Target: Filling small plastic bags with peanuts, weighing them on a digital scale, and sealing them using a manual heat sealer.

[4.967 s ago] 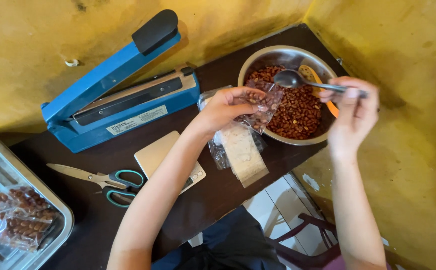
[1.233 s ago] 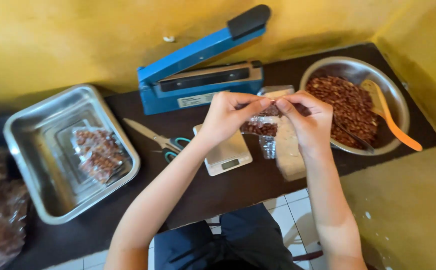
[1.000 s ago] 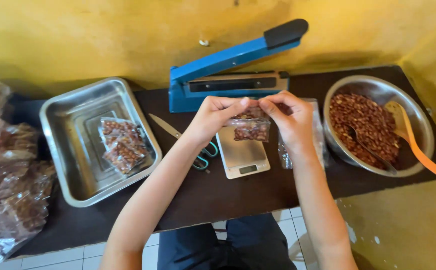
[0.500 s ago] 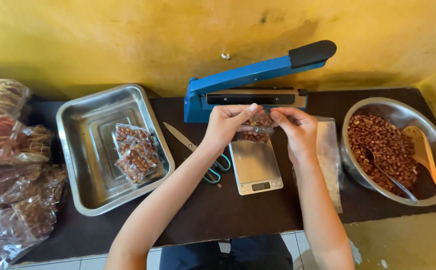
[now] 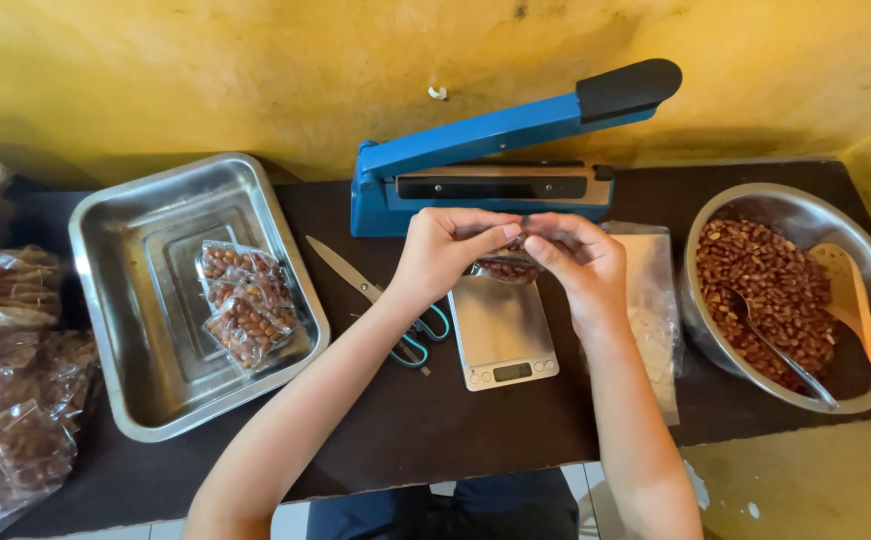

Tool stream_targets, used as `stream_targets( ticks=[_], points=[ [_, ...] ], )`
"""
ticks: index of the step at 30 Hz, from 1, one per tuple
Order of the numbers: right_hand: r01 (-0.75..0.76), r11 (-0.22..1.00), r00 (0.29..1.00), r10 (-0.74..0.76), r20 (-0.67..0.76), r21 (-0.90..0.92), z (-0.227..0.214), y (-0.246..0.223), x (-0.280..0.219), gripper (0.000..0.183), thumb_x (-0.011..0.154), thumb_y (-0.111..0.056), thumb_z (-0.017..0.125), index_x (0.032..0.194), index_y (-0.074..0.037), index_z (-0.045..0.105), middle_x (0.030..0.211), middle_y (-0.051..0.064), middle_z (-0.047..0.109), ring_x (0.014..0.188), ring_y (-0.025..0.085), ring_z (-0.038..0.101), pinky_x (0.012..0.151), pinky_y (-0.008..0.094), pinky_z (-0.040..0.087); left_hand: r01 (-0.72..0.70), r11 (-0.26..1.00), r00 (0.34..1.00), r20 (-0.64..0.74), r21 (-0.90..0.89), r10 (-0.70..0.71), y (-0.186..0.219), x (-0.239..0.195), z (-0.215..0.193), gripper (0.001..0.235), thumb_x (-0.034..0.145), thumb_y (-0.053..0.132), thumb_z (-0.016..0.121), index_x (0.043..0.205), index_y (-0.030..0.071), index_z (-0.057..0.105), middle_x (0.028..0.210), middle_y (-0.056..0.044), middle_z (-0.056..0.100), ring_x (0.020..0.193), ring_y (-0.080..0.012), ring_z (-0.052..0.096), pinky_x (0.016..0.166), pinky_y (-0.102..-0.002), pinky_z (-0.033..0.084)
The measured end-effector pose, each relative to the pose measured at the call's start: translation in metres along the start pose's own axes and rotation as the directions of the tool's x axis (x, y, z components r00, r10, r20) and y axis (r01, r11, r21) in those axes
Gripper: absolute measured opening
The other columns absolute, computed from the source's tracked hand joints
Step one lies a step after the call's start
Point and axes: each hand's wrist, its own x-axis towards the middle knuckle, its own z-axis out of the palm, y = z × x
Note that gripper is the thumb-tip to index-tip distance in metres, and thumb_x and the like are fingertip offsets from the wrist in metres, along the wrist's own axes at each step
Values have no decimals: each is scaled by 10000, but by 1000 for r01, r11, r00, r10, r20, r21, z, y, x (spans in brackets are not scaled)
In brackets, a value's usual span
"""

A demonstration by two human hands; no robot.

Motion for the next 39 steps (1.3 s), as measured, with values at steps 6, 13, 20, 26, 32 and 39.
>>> stream_targets(
  ticks=[6,13,20,26,32,39],
  points=[
    [43,994,999,-44,3,100,-25,41,9,137,748,10,705,863,55,646,767,124,600,741,136,600,732,272,519,1,999,1000,-26,-50,-3,5,-2,3,161,753,179,735,902,120,717,793,-90,701,781,-122,652,702,-265,544],
    [-69,953,998,62,34,296,-44,59,14,119,747,82,670,859,64,635,714,98,561,695,134,604,720,279,544,-57,994,994,91,-96,66,4,3,1,182,791,146,703,957,73,696,846,-169,684,825,-201,641,671,-298,561],
    [-130,951,991,119,53,282,-38,43,13,120,760,65,665,876,59,638,741,114,607,734,159,648,740,289,563,-84,996,992,93,-43,88,11,-1,-3,187,829,142,653,990,49,672,864,-149,685,866,-172,620,702,-308,559],
    [-58,986,998,57,10,158,-31,35,11,156,729,38,707,874,45,650,739,109,640,724,127,647,724,283,567,-88,996,988,126,23,85,9,-3,-4,218,786,199,701,987,116,684,876,-65,700,892,-131,638,786,-285,531],
    [-42,994,999,39,35,102,-26,36,8,157,725,24,727,863,47,656,732,134,641,698,149,648,682,300,565,-97,992,991,105,81,88,7,-4,-7,203,740,149,744,934,109,701,824,-49,702,839,-139,664,762,-258,531],
    [-124,992,983,124,137,-10,-21,9,4,143,712,-6,731,827,34,655,724,94,657,641,102,631,603,236,540,23,993,993,111,116,-36,-4,-1,-5,164,707,133,733,869,155,714,742,1,701,721,-91,670,669,-235,547]
  ],
)
